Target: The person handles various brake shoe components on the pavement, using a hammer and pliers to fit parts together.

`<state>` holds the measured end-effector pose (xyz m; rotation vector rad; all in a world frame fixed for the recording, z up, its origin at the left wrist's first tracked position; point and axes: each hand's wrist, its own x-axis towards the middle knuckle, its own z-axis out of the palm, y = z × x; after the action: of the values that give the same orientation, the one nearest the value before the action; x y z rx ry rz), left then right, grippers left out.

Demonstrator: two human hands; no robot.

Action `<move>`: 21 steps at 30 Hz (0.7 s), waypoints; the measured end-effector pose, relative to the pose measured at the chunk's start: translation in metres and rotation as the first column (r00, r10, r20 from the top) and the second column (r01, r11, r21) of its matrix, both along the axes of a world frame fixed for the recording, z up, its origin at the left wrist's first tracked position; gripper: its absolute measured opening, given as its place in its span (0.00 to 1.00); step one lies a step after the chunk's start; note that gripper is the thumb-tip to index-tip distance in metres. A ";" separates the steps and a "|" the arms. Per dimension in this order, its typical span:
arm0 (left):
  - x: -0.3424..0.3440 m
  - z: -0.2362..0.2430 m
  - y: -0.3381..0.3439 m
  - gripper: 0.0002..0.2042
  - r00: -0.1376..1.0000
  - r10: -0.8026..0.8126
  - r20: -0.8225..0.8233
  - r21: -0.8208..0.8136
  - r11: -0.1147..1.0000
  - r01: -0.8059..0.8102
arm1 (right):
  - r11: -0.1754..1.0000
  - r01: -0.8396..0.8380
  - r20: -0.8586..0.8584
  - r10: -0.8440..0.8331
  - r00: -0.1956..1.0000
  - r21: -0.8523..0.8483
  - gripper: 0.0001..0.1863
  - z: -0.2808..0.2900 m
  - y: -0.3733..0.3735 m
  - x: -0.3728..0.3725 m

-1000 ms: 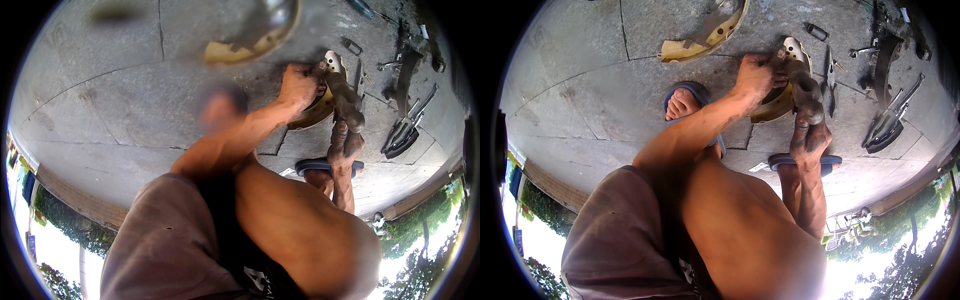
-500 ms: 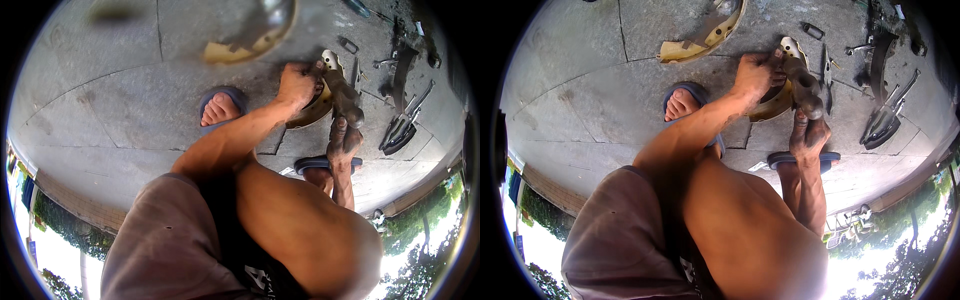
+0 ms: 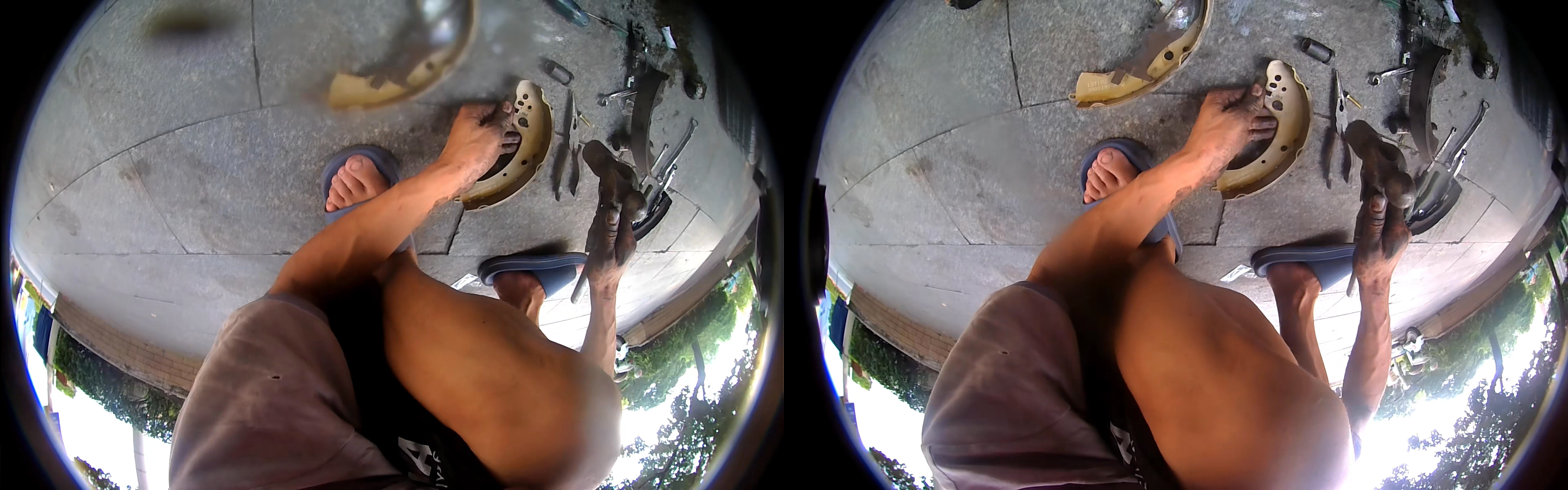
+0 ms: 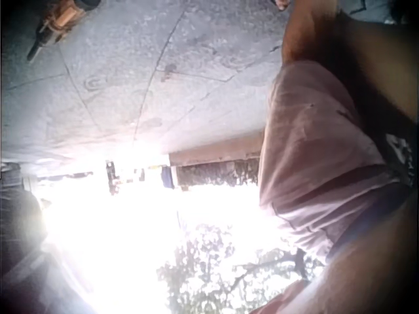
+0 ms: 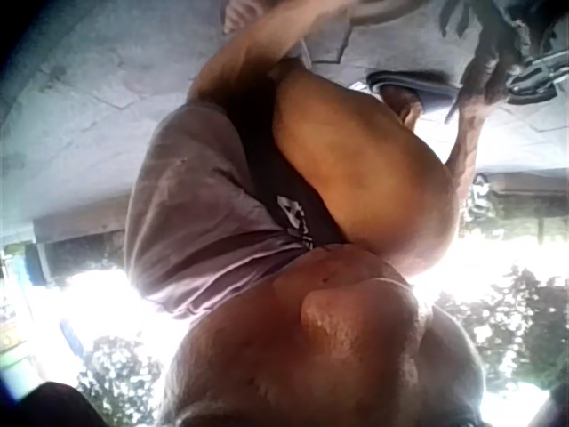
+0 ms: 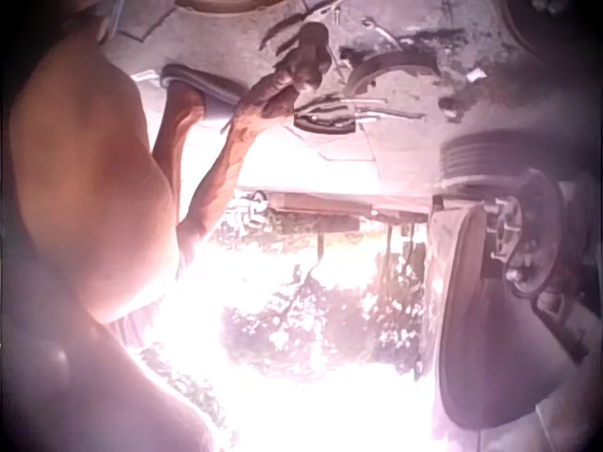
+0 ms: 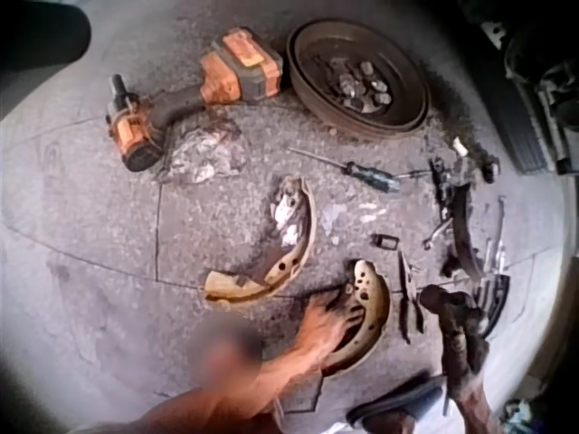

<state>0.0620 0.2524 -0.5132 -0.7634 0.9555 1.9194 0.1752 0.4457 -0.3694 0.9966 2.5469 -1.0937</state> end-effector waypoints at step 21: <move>-0.006 0.006 0.001 0.15 0.999 0.030 0.045 -0.063 0.998 -0.027 | 0.985 -0.171 -0.154 0.167 0.974 -0.014 0.23 -0.050 -0.067 0.005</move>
<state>0.0558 0.2533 -0.5070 -0.8579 0.9846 1.8960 0.1797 0.3786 -0.4191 0.6990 2.6696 -1.1932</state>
